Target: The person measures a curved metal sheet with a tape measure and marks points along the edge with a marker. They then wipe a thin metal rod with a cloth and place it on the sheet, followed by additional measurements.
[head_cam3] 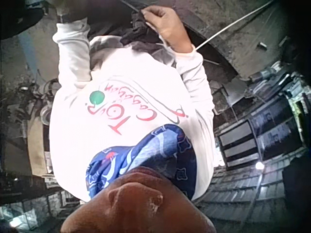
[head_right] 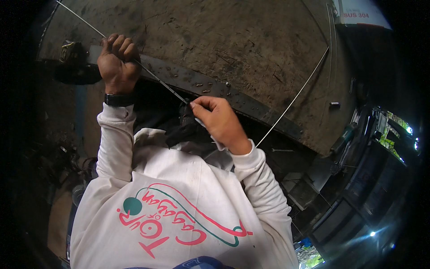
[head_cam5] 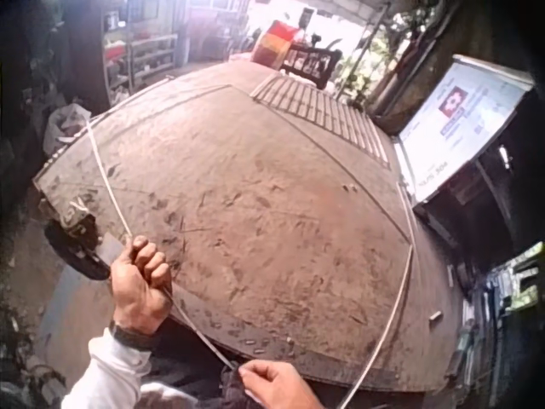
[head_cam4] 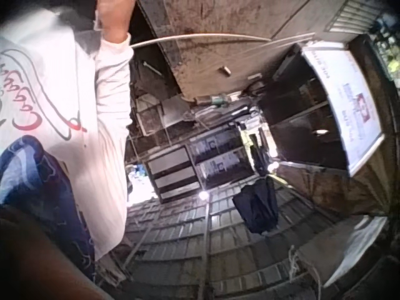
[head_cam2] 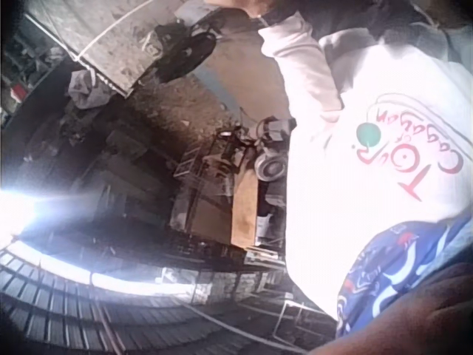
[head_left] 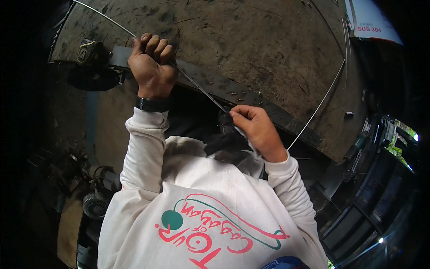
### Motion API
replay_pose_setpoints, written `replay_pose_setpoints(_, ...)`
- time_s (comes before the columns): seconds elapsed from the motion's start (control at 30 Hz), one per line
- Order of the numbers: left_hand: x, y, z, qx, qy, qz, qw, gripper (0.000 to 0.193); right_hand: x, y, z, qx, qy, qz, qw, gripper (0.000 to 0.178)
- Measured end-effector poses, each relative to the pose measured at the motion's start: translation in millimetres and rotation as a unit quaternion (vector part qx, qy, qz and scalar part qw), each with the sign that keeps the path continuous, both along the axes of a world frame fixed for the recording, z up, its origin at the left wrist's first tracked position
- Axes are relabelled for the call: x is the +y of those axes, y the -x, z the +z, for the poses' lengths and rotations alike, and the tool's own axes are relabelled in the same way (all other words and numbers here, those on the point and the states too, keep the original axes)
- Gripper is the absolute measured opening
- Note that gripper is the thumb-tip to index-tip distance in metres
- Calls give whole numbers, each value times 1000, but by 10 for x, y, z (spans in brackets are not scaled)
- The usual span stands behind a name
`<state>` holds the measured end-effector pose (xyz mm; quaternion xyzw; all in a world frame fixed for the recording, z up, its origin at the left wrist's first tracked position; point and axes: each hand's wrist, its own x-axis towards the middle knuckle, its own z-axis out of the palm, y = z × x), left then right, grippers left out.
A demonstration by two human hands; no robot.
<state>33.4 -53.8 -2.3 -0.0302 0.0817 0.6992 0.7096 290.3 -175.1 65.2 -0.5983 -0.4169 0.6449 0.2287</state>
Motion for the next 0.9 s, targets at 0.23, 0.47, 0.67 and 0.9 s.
replay_pose_setpoints(0.23, 26, -95, 121, 4, 18, -2, 1000, 35, -201, 221, 44, -253, -296, 58, 919, 13)
replay_pose_setpoints(0.47, 49, -5, 117, -135, -93, -61, 985, 35, 180, -220, 21, 275, 202, 18, 940, 25)
replay_pose_setpoints(0.67, 72, -89, 61, -72, -38, -46, 996, 37, -153, 157, 128, -313, -395, 84, 859, 14)
replay_pose_setpoints(0.9, 125, 25, 169, -91, -61, -42, 993, 38, -358, -125, 322, -243, -331, 59, 910, 12)
